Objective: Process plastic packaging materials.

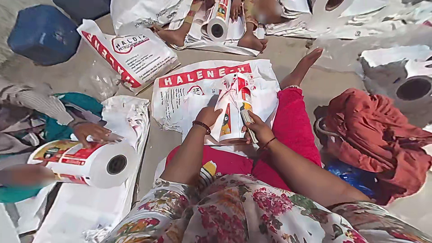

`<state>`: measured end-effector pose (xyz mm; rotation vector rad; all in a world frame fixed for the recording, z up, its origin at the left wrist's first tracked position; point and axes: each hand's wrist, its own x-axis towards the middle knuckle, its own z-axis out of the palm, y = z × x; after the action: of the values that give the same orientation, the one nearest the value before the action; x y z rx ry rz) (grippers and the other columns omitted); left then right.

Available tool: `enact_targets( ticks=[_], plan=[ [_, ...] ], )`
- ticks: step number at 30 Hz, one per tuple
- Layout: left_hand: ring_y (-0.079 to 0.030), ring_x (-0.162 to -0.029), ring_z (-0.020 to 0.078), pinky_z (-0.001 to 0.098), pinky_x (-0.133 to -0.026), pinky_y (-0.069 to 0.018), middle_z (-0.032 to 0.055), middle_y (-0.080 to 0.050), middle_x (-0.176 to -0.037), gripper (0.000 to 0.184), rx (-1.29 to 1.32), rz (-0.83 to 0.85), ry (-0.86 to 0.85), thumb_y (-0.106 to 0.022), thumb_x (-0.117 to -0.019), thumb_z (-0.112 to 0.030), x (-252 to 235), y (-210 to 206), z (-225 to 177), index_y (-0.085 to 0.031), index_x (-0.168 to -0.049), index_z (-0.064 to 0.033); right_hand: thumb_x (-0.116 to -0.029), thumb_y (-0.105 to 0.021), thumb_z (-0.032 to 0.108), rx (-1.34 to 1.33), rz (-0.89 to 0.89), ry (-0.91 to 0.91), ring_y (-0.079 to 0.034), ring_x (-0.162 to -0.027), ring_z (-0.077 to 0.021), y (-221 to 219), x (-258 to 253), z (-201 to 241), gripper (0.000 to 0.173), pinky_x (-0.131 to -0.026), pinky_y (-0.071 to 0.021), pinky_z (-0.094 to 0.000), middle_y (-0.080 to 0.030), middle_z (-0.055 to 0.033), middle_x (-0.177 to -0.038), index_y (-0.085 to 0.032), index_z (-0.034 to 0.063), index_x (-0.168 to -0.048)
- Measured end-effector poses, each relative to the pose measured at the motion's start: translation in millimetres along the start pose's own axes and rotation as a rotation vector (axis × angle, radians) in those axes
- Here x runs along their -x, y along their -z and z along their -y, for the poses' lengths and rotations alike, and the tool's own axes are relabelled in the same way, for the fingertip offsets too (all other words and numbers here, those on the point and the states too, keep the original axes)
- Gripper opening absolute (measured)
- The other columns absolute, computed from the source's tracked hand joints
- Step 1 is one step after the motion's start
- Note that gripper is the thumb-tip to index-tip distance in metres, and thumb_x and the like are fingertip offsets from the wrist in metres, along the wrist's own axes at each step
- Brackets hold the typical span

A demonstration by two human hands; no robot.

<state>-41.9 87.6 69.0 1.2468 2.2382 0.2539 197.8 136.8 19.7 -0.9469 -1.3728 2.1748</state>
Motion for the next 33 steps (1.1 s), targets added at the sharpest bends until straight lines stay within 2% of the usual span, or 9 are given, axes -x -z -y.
enact_targets(
  ticks=[6,12,15,18,21,25,28,31,33],
  plan=[
    [-0.064,-0.115,0.0455,0.0677,-0.099,-0.0463,0.0300,-0.068,-0.114,0.056,0.083,0.010,-0.045,-0.045,-0.1095,-0.044,-4.0,2.7,11.5,-0.068,-0.114,0.0066,-0.1094,-0.039,0.014,0.241,0.034,-0.031,-0.054,-0.047,-0.0146,1.8,2.3,18.9,0.059,-0.042,-0.0487,-0.0284,-0.066,-0.0120,-0.088,-0.019,0.0223,-0.165],
    [-0.063,-0.117,0.0466,0.0687,-0.101,-0.0439,0.0314,-0.066,-0.117,0.056,0.067,0.129,-0.178,-0.048,-0.1086,-0.044,-15.9,16.0,28.3,-0.067,-0.115,0.0076,-0.1090,-0.044,0.015,0.489,-0.146,-0.031,-0.055,-0.049,-0.0155,-9.2,-0.1,44.1,0.060,-0.043,-0.0499,-0.0311,-0.066,-0.0134,-0.091,-0.022,0.0263,-0.164],
    [-0.063,-0.118,0.0460,0.0685,-0.101,-0.0442,0.0307,-0.067,-0.117,0.055,0.098,0.149,-0.228,-0.050,-0.1079,-0.044,-22.3,17.5,35.5,-0.067,-0.118,0.0070,-0.1031,-0.053,0.011,1.001,-0.275,-0.085,-0.067,-0.065,-0.0273,-20.6,-12.6,65.5,0.064,-0.060,-0.0589,-0.0475,-0.068,-0.0181,-0.104,-0.029,0.0195,-0.162],
    [-0.063,-0.117,0.0460,0.0692,-0.102,-0.0442,0.0301,-0.068,-0.118,0.051,0.151,0.125,-0.275,-0.052,-0.1075,-0.042,-25.6,13.2,43.9,-0.068,-0.121,0.0049,-0.0979,-0.061,0.017,1.513,-0.353,-0.065,-0.068,-0.102,-0.0429,-39.9,-16.2,82.8,0.059,-0.083,-0.0533,-0.0649,-0.064,-0.0235,-0.124,-0.045,0.0227,-0.155],
    [-0.062,-0.120,0.0450,0.0682,-0.103,-0.0438,0.0285,-0.067,-0.121,0.051,0.148,0.147,-0.300,-0.049,-0.1085,-0.043,-26.2,14.5,45.9,-0.066,-0.125,0.0027,-0.1061,-0.055,0.039,1.649,-0.351,-0.068,-0.063,-0.118,-0.0449,-38.8,-23.7,85.0,0.052,-0.095,-0.0500,-0.0662,-0.064,-0.0230,-0.130,-0.046,0.0235,-0.155],
    [-0.062,-0.121,0.0449,0.0679,-0.104,-0.0437,0.0290,-0.067,-0.122,0.052,0.150,0.162,-0.318,-0.049,-0.1086,-0.043,-26.7,15.7,46.6,-0.066,-0.126,0.0038,-0.1076,-0.052,0.031,1.619,-0.431,-0.030,-0.065,-0.115,-0.0442,-30.3,-31.6,83.0,0.044,-0.096,-0.0486,-0.0668,-0.068,-0.0223,-0.125,-0.052,0.0190,-0.150],
    [-0.062,-0.121,0.0460,0.0690,-0.103,-0.0434,0.0298,-0.066,-0.122,0.052,0.154,0.164,-0.330,-0.049,-0.1084,-0.042,-27.1,14.3,46.4,-0.066,-0.124,0.0049,-0.1072,-0.055,0.028,1.622,-0.302,-0.110,-0.066,-0.112,-0.0429,-32.2,-23.9,88.5,0.042,-0.094,-0.0494,-0.0670,-0.068,-0.0216,-0.126,-0.055,0.0209,-0.149],
    [-0.062,-0.119,0.0464,0.0691,-0.102,-0.0441,0.0311,-0.066,-0.120,0.053,0.180,0.161,-0.307,-0.050,-0.1084,-0.042,-24.8,17.4,48.4,-0.067,-0.119,0.0074,-0.1037,-0.059,0.015,1.336,0.152,-0.008,-0.070,-0.101,-0.0213,-50.6,11.5,94.9,0.035,-0.088,-0.0566,-0.0455,-0.071,-0.0107,-0.124,-0.065,0.0116,-0.138],
    [-0.062,-0.121,0.0465,0.0683,-0.104,-0.0430,0.0322,-0.066,-0.121,0.053,0.222,0.170,-0.298,-0.050,-0.1086,-0.040,-23.4,19.1,50.0,-0.066,-0.120,0.0094,-0.1002,-0.062,0.014,1.245,0.236,0.059,-0.069,-0.093,-0.0154,-61.7,24.5,94.9,0.038,-0.083,-0.0577,-0.0401,-0.072,-0.0083,-0.117,-0.065,0.0131,-0.138]
  ],
)
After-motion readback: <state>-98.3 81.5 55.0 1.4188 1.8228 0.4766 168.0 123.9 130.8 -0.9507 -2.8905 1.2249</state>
